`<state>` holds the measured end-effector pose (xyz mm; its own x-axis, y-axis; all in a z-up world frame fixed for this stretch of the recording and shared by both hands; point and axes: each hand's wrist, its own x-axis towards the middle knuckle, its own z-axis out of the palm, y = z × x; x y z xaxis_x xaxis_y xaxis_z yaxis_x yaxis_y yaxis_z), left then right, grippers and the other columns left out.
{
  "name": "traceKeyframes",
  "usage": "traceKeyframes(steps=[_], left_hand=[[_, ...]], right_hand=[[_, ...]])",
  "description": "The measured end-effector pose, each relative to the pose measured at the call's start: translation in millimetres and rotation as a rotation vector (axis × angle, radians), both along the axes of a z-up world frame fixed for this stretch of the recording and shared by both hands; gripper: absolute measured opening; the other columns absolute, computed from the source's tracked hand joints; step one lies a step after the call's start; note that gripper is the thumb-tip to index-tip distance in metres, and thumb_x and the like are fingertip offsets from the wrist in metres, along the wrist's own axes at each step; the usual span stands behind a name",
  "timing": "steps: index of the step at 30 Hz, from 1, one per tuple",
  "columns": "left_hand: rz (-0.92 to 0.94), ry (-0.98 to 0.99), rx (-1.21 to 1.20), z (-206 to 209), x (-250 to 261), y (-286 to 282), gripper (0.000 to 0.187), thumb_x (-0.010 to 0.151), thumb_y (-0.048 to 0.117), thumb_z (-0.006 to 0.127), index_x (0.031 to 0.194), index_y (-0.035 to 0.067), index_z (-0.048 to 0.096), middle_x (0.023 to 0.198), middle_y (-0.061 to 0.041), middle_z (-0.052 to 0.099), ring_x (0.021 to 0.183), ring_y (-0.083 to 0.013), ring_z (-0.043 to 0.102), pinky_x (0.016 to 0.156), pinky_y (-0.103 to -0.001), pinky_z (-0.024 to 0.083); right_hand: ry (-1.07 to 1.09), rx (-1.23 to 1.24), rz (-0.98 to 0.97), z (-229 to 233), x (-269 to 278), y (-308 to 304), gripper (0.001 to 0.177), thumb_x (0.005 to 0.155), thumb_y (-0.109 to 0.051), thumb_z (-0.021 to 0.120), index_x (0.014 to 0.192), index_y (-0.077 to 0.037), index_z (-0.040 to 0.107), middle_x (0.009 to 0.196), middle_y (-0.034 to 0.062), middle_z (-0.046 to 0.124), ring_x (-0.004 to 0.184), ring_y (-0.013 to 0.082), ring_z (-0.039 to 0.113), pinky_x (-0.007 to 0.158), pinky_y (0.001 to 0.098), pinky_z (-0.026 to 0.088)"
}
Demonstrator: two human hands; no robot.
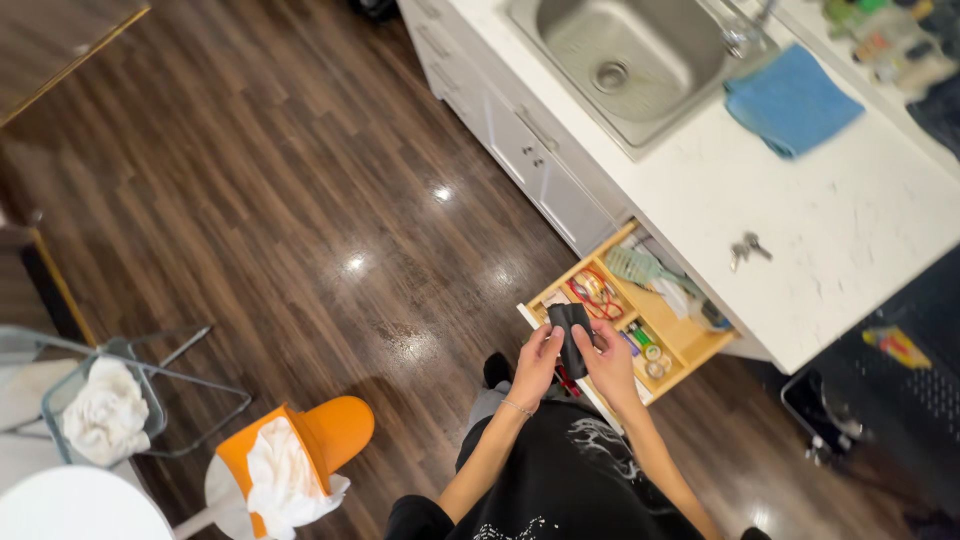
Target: The person retrieves a dark bag and a white garment from a drawer and a chair, spreads the garment out, and places it inside the bag.
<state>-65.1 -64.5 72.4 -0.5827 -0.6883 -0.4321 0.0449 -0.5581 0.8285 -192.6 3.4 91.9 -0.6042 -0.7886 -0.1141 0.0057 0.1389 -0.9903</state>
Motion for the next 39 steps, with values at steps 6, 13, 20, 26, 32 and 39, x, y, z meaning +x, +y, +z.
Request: traceKeyframes(steps=[6, 13, 20, 26, 32, 39], left_hand=[[0.154, 0.113, 0.171, 43.1, 21.2, -12.4, 0.040, 0.099, 0.025, 0.067, 0.129, 0.003, 0.053, 0.107, -0.004, 0.073, 0.091, -0.0096, 0.065, 0.075, -0.026, 0.051], [0.190, 0.404, 0.502, 83.2, 53.3, -36.2, 0.043, 0.097, 0.021, 0.070, 0.132, -0.003, 0.059, 0.123, -0.011, 0.070, 0.109, -0.0189, 0.070, 0.096, -0.035, 0.057], [0.239, 0.386, 0.388, 98.3, 83.7, -65.3, 0.042, 0.093, 0.020, 0.073, 0.127, 0.000, 0.059, 0.120, -0.012, 0.069, 0.106, -0.0207, 0.070, 0.093, -0.038, 0.059], [0.217, 0.454, 0.344, 101.1, 101.5, -79.5, 0.041, 0.096, 0.020, 0.073, 0.128, -0.001, 0.059, 0.122, -0.012, 0.068, 0.107, -0.0195, 0.068, 0.090, -0.036, 0.058], [0.161, 0.503, 0.176, 126.7, 115.6, -95.5, 0.049, 0.096, 0.017, 0.072, 0.138, 0.000, 0.053, 0.131, -0.009, 0.064, 0.117, -0.0161, 0.065, 0.099, -0.033, 0.055], [0.111, 0.505, 0.128, 157.1, 116.8, -105.9, 0.051, 0.100, 0.020, 0.066, 0.144, 0.001, 0.050, 0.133, -0.009, 0.064, 0.118, -0.0153, 0.064, 0.101, -0.033, 0.053]], right_hand=[[0.037, 0.233, 0.088, 68.7, 7.8, -21.7, 0.017, 0.096, -0.017, 0.071, 0.104, -0.002, 0.070, 0.080, 0.0051, 0.068, 0.067, 0.0093, 0.057, 0.058, 0.0265, 0.045], [0.017, 0.026, 0.101, 92.7, 21.3, -48.4, 0.018, 0.100, -0.017, 0.070, 0.101, 0.001, 0.068, 0.083, -0.0014, 0.068, 0.072, 0.0020, 0.060, 0.062, 0.0184, 0.047], [0.096, 0.082, -0.028, 122.4, -9.4, -46.2, 0.016, 0.101, -0.019, 0.068, 0.100, -0.003, 0.065, 0.078, -0.0026, 0.065, 0.064, 0.0025, 0.054, 0.055, 0.0195, 0.043], [0.186, -0.054, -0.192, 113.1, -54.1, -26.8, 0.016, 0.109, -0.017, 0.071, 0.104, -0.003, 0.063, 0.084, -0.0054, 0.060, 0.072, 0.0000, 0.048, 0.063, 0.0169, 0.037], [0.053, -0.136, -0.319, 126.9, -79.0, -7.7, 0.014, 0.110, -0.016, 0.069, 0.109, -0.005, 0.060, 0.091, -0.0020, 0.065, 0.073, 0.0012, 0.054, 0.062, 0.0170, 0.039], [0.109, -0.298, -0.370, 120.2, -116.3, 16.5, 0.016, 0.118, -0.014, 0.066, 0.113, -0.001, 0.059, 0.108, 0.0066, 0.071, 0.095, 0.0076, 0.063, 0.087, 0.0214, 0.052]])
